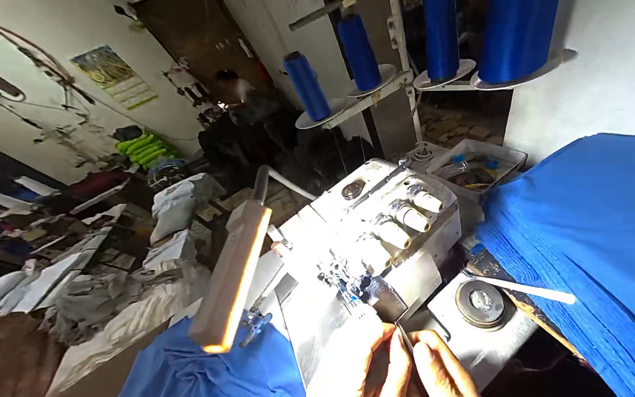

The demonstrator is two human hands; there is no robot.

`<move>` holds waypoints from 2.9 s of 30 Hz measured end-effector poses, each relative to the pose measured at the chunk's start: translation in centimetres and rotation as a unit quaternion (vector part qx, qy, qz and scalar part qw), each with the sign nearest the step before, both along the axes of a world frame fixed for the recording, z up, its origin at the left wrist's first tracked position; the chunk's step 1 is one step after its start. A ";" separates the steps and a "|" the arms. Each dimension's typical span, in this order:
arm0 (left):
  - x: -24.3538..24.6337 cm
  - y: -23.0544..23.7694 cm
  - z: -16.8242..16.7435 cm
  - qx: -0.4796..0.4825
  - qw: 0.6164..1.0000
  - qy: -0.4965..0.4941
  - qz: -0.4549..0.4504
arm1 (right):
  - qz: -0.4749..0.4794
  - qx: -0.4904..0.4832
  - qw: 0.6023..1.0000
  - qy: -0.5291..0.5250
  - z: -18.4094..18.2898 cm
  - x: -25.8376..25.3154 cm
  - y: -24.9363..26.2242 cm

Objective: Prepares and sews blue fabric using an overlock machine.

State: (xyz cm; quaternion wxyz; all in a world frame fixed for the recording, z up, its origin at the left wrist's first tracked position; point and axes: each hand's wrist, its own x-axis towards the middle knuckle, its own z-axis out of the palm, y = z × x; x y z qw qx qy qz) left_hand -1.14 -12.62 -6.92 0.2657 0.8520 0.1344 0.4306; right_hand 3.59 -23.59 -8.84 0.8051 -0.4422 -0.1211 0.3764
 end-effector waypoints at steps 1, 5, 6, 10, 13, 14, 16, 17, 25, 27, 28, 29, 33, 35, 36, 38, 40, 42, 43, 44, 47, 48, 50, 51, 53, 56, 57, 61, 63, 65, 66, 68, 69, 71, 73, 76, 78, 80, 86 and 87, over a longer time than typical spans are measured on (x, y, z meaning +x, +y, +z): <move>-0.2 0.2 -0.2 -0.014 1.000 0.003 -0.010 | -0.010 -0.005 1.000 -0.024 0.3 0.3 0.3; -0.6 0.6 -0.3 -0.012 1.000 0.026 -0.014 | -0.047 -0.022 0.995 -0.087 0.9 0.8 0.6; -0.7 0.6 -0.3 -0.010 0.999 0.029 -0.013 | -0.054 -0.022 0.993 -0.099 0.7 0.8 0.6; -0.7 0.6 -0.4 -0.002 0.999 0.032 -0.014 | -0.069 -0.025 0.985 -0.158 -0.4 1.2 0.6; -0.7 0.6 -0.4 0.008 0.999 0.032 -0.017 | -0.075 -0.040 0.979 -0.186 -0.5 1.2 0.6; -0.7 0.6 -0.4 0.010 0.999 0.035 -0.019 | -0.076 -0.044 0.976 -0.199 -0.5 1.3 0.6; -0.8 0.6 -0.5 0.014 0.999 0.036 -0.019 | -0.082 -0.050 0.972 -0.217 -0.5 1.2 0.6; -0.8 0.6 -0.5 0.018 0.999 0.035 -0.018 | -0.089 -0.052 0.971 -0.214 -0.3 1.1 0.6; -0.7 0.6 -0.6 0.024 0.999 0.027 -0.023 | -0.120 -0.058 0.964 -0.229 -0.5 1.3 1.0; -0.8 0.6 -0.7 0.020 0.999 0.020 -0.016 | -0.125 -0.062 0.966 -0.219 -0.6 1.4 1.0; -0.8 0.5 -0.7 0.016 1.000 0.013 -0.013 | -0.131 -0.065 0.965 -0.216 -0.8 1.5 1.0; -0.8 0.4 -0.7 0.009 1.000 0.006 -0.009 | -0.137 -0.071 0.963 -0.222 -1.0 1.7 1.0; -0.8 -0.2 -0.5 -0.006 0.998 -0.033 0.047 | -0.201 -0.140 0.902 -0.356 -3.3 3.6 1.3; -0.6 -0.2 -0.3 0.028 0.991 -0.048 0.122 | -0.240 -0.186 0.849 -0.432 -5.0 4.7 1.9; -0.4 0.2 -0.3 0.049 0.983 -0.052 0.167 | -0.246 -0.207 0.829 -0.458 -5.9 5.0 2.1; 0.3 1.0 -0.6 0.058 0.965 -0.070 0.244 | -0.239 -0.240 0.802 -0.492 -7.1 5.2 2.3; 1.0 1.0 -0.8 0.027 0.952 -0.058 0.300 | -0.225 -0.251 0.794 -0.506 -7.3 5.0 2.3; 1.7 0.6 -1.0 0.016 0.936 -0.026 0.351 | -0.217 -0.255 0.792 -0.510 -7.4 5.1 2.2; 1.9 0.3 -1.0 0.017 0.928 -0.005 0.372 | -0.218 -0.255 0.790 -0.513 -7.4 5.1 2.2; 2.2 0.1 -0.8 0.018 0.920 0.013 0.391 | -0.218 -0.257 0.788 -0.516 -7.4 5.2 2.2; 2.6 -0.1 -0.6 0.008 0.909 0.033 0.415 | -0.219 -0.252 0.789 -0.515 -7.5 5.2 2.3; 2.6 -0.1 -0.5 0.005 0.906 0.037 0.421 | -0.218 -0.249 0.791 -0.515 -7.6 5.2 2.3; 2.9 -0.1 -0.4 0.001 0.902 0.044 0.430 | -0.218 -0.245 0.791 -0.516 -7.7 5.2 2.3; 3.0 -0.1 -0.3 0.001 0.901 0.043 0.432 | -0.219 -0.243 0.791 -0.516 -7.7 5.2 2.3; 3.1 -0.1 -0.4 -0.003 0.901 0.037 0.433 | -0.218 -0.240 0.794 -0.514 -7.8 5.2 2.3; 3.1 0.0 -0.4 0.000 0.905 0.027 0.425 | -0.213 -0.233 0.800 -0.510 -7.8 5.2 2.3; 3.1 0.0 -0.4 -0.001 0.905 0.026 0.425 | -0.211 -0.231 0.801 -0.510 -7.8 5.2 2.3; 3.3 -0.3 -0.3 -0.015 0.893 0.053 0.446 | -0.214 -0.234 0.802 -0.507 -7.9 5.2 2.3; 3.4 -0.3 -0.3 -0.013 0.890 0.061 0.451 | -0.217 -0.238 0.799 -0.507 -8.1 5.2 2.3; 3.5 -0.3 -0.5 -0.015 0.890 0.058 0.452 | -0.216 -0.243 0.800 -0.505 -8.1 5.2 2.3; 3.6 -0.3 -0.8 -0.018 0.892 0.050 0.448 | -0.216 -0.241 0.801 -0.504 -8.1 5.2 2.4; 3.6 -0.3 -0.8 -0.020 0.894 0.044 0.446 | -0.215 -0.240 0.802 -0.502 -8.1 5.2 2.3; 3.6 -0.3 -0.5 -0.018 0.892 0.046 0.449 | -0.213 -0.241 0.802 -0.503 -8.1 5.2 2.3; 3.6 -0.3 -0.2 -0.017 0.891 0.047 0.452 | -0.213 -0.235 0.803 -0.504 -8.0 5.2 2.3; 3.7 -0.2 -0.2 -0.015 0.890 0.043 0.453 | -0.213 -0.227 0.806 -0.504 -8.0 5.2 2.4; 3.7 -0.2 -0.1 -0.014 0.889 0.054 0.455 | -0.215 -0.219 0.807 -0.504 -8.0 5.2 2.4; 3.7 -0.2 0.0 -0.018 0.888 0.057 0.457 | -0.216 -0.228 0.803 -0.506 -8.0 5.2 2.4; 3.7 -0.2 0.0 -0.019 0.888 0.060 0.455 | -0.217 -0.237 0.800 -0.506 -8.1 5.2 2.4; 3.7 0.0 0.1 -0.006 0.892 0.052 0.448 | -0.216 -0.227 0.802 -0.509 -7.9 5.2 2.3; 3.6 0.0 0.1 -0.007 0.893 0.055 0.446 | -0.220 -0.228 0.800 -0.509 -8.0 5.2 2.4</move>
